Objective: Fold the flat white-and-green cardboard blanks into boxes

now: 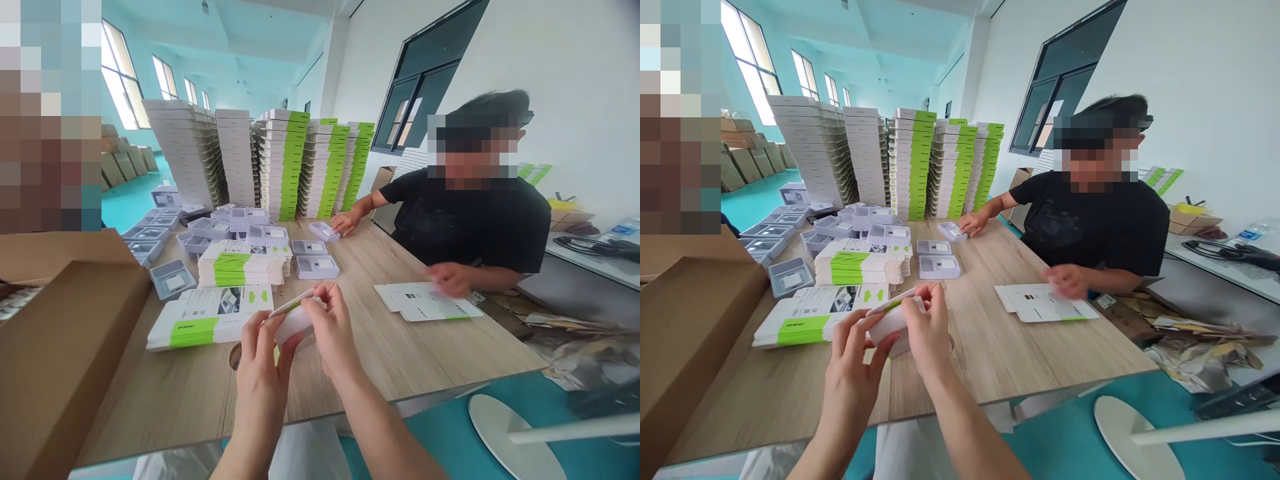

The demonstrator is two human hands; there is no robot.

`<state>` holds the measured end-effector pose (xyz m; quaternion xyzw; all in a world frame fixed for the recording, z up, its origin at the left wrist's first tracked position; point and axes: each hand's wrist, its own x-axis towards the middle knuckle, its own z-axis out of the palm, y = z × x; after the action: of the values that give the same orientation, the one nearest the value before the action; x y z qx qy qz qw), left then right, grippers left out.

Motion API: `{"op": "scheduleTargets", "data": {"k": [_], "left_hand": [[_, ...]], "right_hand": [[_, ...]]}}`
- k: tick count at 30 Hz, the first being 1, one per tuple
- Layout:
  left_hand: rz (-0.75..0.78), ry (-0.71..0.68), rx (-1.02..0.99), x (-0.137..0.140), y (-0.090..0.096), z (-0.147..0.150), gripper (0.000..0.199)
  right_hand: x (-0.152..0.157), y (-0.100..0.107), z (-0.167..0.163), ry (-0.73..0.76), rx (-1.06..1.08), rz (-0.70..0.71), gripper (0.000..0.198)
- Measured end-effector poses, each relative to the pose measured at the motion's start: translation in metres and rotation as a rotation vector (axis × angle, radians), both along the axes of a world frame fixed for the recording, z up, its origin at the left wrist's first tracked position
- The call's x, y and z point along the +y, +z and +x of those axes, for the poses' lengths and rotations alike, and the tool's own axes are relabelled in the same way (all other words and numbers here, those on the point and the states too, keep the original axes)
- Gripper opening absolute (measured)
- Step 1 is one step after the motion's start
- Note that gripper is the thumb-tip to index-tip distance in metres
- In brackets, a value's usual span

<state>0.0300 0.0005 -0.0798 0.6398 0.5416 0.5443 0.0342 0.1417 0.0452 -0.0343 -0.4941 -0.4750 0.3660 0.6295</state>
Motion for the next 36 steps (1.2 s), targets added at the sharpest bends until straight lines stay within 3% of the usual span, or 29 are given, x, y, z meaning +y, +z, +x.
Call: {"op": "scheduleTargets", "data": {"k": [5, 11, 22, 25, 28, 30, 33, 36], "left_hand": [[0.023, 0.017, 0.025, 0.005, -0.003, -0.006, 0.022], [0.165, 0.003, 0.051, 0.011, -0.012, -0.012, 0.027], [0.166, -0.046, -0.019, 0.015, -0.02, -0.013, 0.031], [0.066, -0.086, -0.212, 0.015, -0.013, -0.003, 0.017], [-0.092, -0.116, -0.66, 0.017, -0.002, 0.016, 0.022], [-0.218, -0.128, -0.852, 0.019, 0.006, 0.028, 0.028], [-0.323, -0.16, -0.873, 0.021, 0.014, 0.036, 0.026], [-0.312, -0.168, -0.859, 0.02, 0.015, 0.037, 0.023]], "right_hand": [[0.0, -0.007, 0.008, 0.123, 0.025, -0.032, 0.019], [0.002, -0.017, 0.011, 0.066, -0.056, 0.01, 0.024], [0.003, -0.023, 0.005, 0.019, -0.104, 0.039, 0.03], [0.003, -0.023, 0.003, 0.014, -0.128, 0.026, 0.03], [0.003, -0.023, 0.001, 0.025, -0.126, -0.002, 0.025], [0.002, -0.021, 0.0, 0.039, -0.103, -0.02, 0.023], [-0.001, -0.018, -0.002, 0.069, -0.055, -0.049, 0.019], [-0.005, -0.016, -0.002, 0.091, 0.015, -0.084, 0.018]]}}
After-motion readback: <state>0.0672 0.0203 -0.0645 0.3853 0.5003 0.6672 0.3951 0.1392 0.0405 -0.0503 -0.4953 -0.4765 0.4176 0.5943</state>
